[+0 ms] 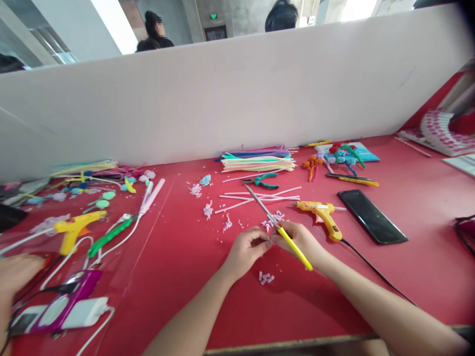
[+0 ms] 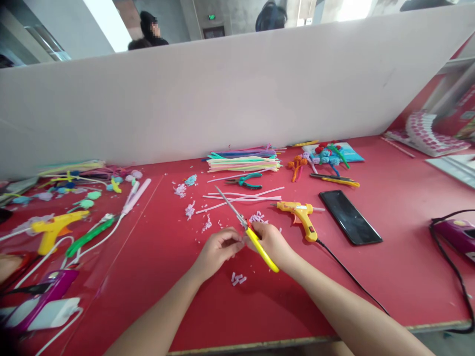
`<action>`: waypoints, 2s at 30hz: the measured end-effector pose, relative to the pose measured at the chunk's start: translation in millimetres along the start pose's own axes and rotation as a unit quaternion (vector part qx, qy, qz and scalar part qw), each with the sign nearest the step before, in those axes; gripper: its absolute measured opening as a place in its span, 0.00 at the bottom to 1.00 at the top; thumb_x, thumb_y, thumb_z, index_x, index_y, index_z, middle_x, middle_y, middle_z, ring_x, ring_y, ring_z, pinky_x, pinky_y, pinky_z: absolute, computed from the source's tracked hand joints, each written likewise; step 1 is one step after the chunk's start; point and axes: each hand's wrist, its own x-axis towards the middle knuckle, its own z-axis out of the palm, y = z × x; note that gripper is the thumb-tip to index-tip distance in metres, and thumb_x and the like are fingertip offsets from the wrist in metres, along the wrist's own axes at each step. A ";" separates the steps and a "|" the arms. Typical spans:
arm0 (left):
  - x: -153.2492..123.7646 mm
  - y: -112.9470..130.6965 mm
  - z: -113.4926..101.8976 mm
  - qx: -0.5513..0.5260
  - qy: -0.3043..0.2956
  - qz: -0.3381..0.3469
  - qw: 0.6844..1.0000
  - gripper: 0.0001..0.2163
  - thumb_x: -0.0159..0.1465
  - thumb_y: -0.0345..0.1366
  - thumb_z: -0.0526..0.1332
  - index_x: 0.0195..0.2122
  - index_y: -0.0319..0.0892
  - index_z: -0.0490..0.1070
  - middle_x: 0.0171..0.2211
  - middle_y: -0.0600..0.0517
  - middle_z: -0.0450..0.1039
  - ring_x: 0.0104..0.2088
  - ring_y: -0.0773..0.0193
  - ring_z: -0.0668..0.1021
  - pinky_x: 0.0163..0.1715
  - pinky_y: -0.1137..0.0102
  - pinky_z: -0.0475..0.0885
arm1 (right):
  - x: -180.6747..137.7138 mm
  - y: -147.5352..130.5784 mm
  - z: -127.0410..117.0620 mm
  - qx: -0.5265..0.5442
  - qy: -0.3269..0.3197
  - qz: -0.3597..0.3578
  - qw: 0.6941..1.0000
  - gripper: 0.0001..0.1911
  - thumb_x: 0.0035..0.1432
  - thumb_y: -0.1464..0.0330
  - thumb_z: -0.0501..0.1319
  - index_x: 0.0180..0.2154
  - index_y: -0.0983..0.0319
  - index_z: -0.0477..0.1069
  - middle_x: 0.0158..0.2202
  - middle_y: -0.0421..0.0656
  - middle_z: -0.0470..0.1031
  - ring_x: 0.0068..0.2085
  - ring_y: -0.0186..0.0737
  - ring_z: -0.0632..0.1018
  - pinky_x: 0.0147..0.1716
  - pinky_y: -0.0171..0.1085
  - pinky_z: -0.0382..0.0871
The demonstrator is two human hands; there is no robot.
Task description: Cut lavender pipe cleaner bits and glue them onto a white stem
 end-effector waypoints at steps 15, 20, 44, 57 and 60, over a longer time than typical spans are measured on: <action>6.9 -5.8 -19.7 0.174 0.050 0.055 0.982 0.04 0.56 0.31 0.58 0.25 0.42 0.70 0.27 0.53 0.67 0.29 0.64 0.70 0.33 0.71 0.64 | 12.4 17.7 -23.7 -0.233 0.112 0.079 0.963 0.08 0.51 0.63 0.56 0.28 0.62 0.67 0.19 0.40 0.66 0.22 0.36 0.66 0.23 0.33 0.48; -2.3 1.6 -16.2 0.237 -0.077 0.056 0.967 0.09 0.51 0.26 0.58 0.31 0.44 0.72 0.32 0.53 0.69 0.25 0.68 0.68 0.29 0.73 0.64 | 13.6 16.1 -25.6 -0.263 0.119 0.100 0.952 0.10 0.53 0.63 0.53 0.29 0.62 0.68 0.21 0.43 0.70 0.23 0.37 0.69 0.22 0.34 0.49; -1.0 1.1 -18.8 0.339 -0.108 0.073 0.932 0.08 0.57 0.26 0.54 0.32 0.44 0.69 0.35 0.52 0.69 0.32 0.65 0.73 0.34 0.72 0.65 | 12.5 15.5 -23.0 -0.271 0.108 0.075 0.954 0.10 0.51 0.63 0.55 0.28 0.62 0.69 0.20 0.41 0.71 0.22 0.37 0.70 0.22 0.33 0.51; -3.5 4.3 -22.0 0.342 -0.132 0.041 0.930 0.08 0.51 0.24 0.55 0.24 0.43 0.70 0.29 0.53 0.71 0.29 0.65 0.72 0.30 0.72 0.62 | 13.1 18.9 -21.1 -0.240 0.109 0.066 0.962 0.09 0.50 0.63 0.55 0.28 0.62 0.68 0.21 0.42 0.71 0.23 0.38 0.69 0.22 0.33 0.50; -4.4 4.9 -24.3 0.305 -0.138 0.017 0.942 0.07 0.50 0.25 0.56 0.24 0.42 0.71 0.26 0.54 0.72 0.27 0.65 0.72 0.28 0.72 0.62 | 12.1 17.1 -21.6 -0.215 0.105 0.059 0.969 0.08 0.50 0.64 0.56 0.28 0.62 0.67 0.21 0.42 0.69 0.23 0.37 0.67 0.23 0.33 0.50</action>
